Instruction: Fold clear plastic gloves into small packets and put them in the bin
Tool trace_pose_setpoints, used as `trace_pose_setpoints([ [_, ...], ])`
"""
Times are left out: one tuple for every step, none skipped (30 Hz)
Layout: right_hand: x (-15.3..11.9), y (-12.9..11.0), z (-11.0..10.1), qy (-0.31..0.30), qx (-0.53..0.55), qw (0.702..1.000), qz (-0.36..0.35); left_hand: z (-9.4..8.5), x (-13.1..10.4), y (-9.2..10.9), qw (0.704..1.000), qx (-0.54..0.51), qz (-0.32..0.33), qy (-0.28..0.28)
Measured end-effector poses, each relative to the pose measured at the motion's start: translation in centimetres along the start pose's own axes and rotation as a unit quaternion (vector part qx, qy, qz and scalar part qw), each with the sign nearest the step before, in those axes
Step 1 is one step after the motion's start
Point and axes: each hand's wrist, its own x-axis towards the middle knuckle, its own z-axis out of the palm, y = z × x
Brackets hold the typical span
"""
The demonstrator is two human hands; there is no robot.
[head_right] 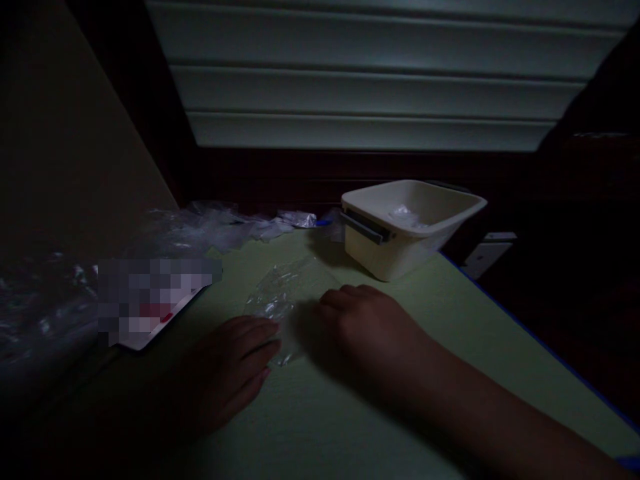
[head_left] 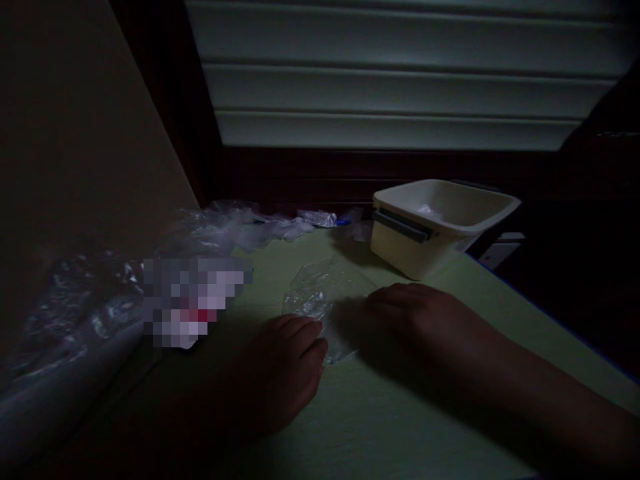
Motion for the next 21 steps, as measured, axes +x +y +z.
trace_pose_setpoints([
  [0.0,0.5,-0.1,0.011,-0.006,1.000,0.017,0.0,0.0,0.0,1.000,-0.002,0.001,-0.002],
  [-0.1,0.9,-0.2,0.022,-0.008,0.999,0.034,0.0,0.0,0.0,1.000,-0.004,0.003,0.000],
  [-0.2,1.2,-0.2,0.031,-0.007,0.998,0.049,0.0,-0.1,-0.1,1.000,-0.007,0.006,0.002],
  [-0.2,1.3,-0.2,0.034,-0.001,0.998,0.057,0.1,-0.1,-0.1,1.000,-0.010,0.008,0.004],
  [-0.3,1.3,-0.1,0.029,0.010,0.998,0.053,0.1,-0.2,-0.1,1.000,-0.012,0.009,0.004],
  [-0.3,1.0,-0.1,0.017,0.024,0.999,0.040,0.2,-0.2,-0.2,1.000,-0.014,0.009,0.004],
  [-0.2,0.6,0.0,0.002,0.039,0.999,0.020,0.3,-0.3,-0.2,1.000,-0.015,0.006,0.002],
  [-0.2,0.1,0.0,-0.016,0.053,0.998,-0.004,0.4,-0.3,-0.2,1.000,-0.016,0.004,-0.002],
  [-0.2,-0.6,0.1,-0.031,0.063,0.997,-0.026,0.5,-0.4,-0.2,1.000,-0.018,0.003,-0.004],
  [-0.2,-1.2,0.2,-0.043,0.065,0.996,-0.046,0.5,-0.4,-0.2,1.000,-0.019,0.002,-0.007],
  [-0.2,-1.8,0.3,-0.049,0.065,0.995,-0.065,0.6,-0.3,-0.2,1.000,-0.019,0.000,-0.010],
  [-0.2,-2.4,0.4,-0.055,0.066,0.993,-0.080,0.5,-0.3,-0.1,1.000,-0.017,-0.001,-0.013],
  [-0.2,-2.7,0.5,-0.066,0.068,0.991,-0.090,0.5,-0.2,-0.1,1.000,-0.014,-0.003,-0.014],
  [-0.2,-3.0,0.7,-0.076,0.067,0.990,-0.096,0.4,-0.1,0.0,1.000,-0.010,-0.003,-0.016],
  [-0.2,-3.1,0.8,-0.088,0.064,0.989,-0.098,0.3,-0.1,0.1,1.000,-0.006,-0.003,-0.015],
  [-0.3,-3.0,1.0,-0.096,0.058,0.989,-0.099,0.2,0.0,0.2,1.000,-0.003,-0.002,-0.015],
  [-0.3,-2.9,1.2,-0.096,0.051,0.989,-0.100,0.1,0.0,0.3,1.000,-0.002,0.000,-0.012],
  [-0.4,-2.7,1.4,-0.092,0.046,0.989,-0.102,0.1,0.0,0.3,1.000,0.000,0.000,-0.008],
  [-0.5,-2.4,1.5,-0.085,0.042,0.990,-0.105,0.0,0.0,0.3,1.000,0.003,-0.001,0.001],
  [-0.6,-2.2,1.7,-0.076,0.039,0.991,-0.106,0.0,-0.1,0.3,1.000,0.008,-0.006,0.015],
  [-0.7,-2.0,1.8,-0.067,0.038,0.991,-0.105,0.1,-0.2,0.3,0.999,0.016,-0.014,0.032],
])
